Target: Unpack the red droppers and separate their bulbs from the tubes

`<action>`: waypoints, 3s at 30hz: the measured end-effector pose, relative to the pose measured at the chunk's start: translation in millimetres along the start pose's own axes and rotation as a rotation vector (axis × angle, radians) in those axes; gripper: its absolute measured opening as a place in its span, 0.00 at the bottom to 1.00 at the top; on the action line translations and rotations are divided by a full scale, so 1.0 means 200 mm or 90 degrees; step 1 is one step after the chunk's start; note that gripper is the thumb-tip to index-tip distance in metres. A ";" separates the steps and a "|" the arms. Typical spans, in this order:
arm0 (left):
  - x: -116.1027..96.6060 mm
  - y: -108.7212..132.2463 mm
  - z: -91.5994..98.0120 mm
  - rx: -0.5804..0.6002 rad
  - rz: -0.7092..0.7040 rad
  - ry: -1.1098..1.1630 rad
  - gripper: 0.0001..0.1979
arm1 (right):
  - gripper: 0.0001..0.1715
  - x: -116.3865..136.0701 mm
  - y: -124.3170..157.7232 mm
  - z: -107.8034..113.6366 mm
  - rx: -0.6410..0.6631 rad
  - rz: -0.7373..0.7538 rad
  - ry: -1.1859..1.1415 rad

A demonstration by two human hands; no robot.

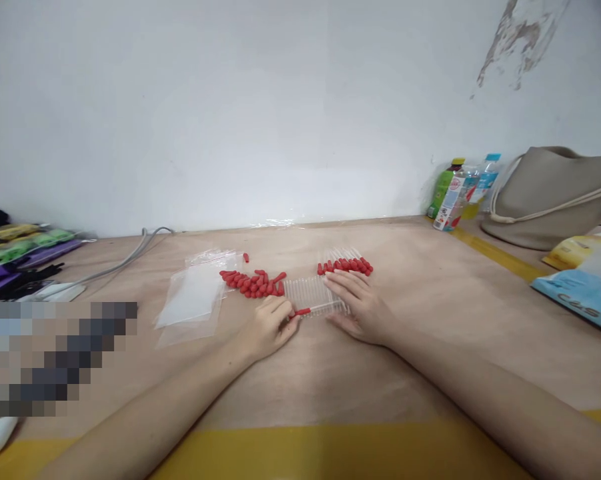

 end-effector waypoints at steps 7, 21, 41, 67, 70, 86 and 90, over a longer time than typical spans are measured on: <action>-0.01 -0.03 -0.03 -0.015 -0.063 -0.005 0.06 | 0.12 0.02 0.00 -0.04 0.030 0.048 0.012; -0.03 -0.09 -0.04 0.037 -0.073 -0.058 0.07 | 0.10 0.05 0.01 -0.08 0.010 0.057 -0.016; -0.05 -0.09 -0.01 0.068 -0.106 -0.050 0.08 | 0.12 0.04 0.04 -0.05 -0.028 0.172 -0.022; 0.09 -0.08 0.09 -0.084 0.128 -0.087 0.13 | 0.16 -0.10 -0.01 0.00 -0.033 -0.172 0.036; 0.18 -0.08 0.17 -0.126 0.212 -0.116 0.16 | 0.15 -0.08 -0.05 0.00 0.008 -0.224 -0.028; 0.59 -0.09 0.26 0.140 0.393 -0.171 0.10 | 0.14 0.08 -0.09 -0.10 0.056 -0.085 0.170; 0.56 -0.08 0.23 0.203 0.371 -0.159 0.12 | 0.16 0.07 -0.09 -0.11 0.078 -0.071 0.170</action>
Point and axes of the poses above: each hand's wrist, its own y-axis away from the middle knuckle, its own z-axis out of the back of the hand, x = y × z, the point moved 1 cm from there along -y, towards the middle knuckle, and after that the axes turned 12 degrees about -z, right-handed, at the moved point
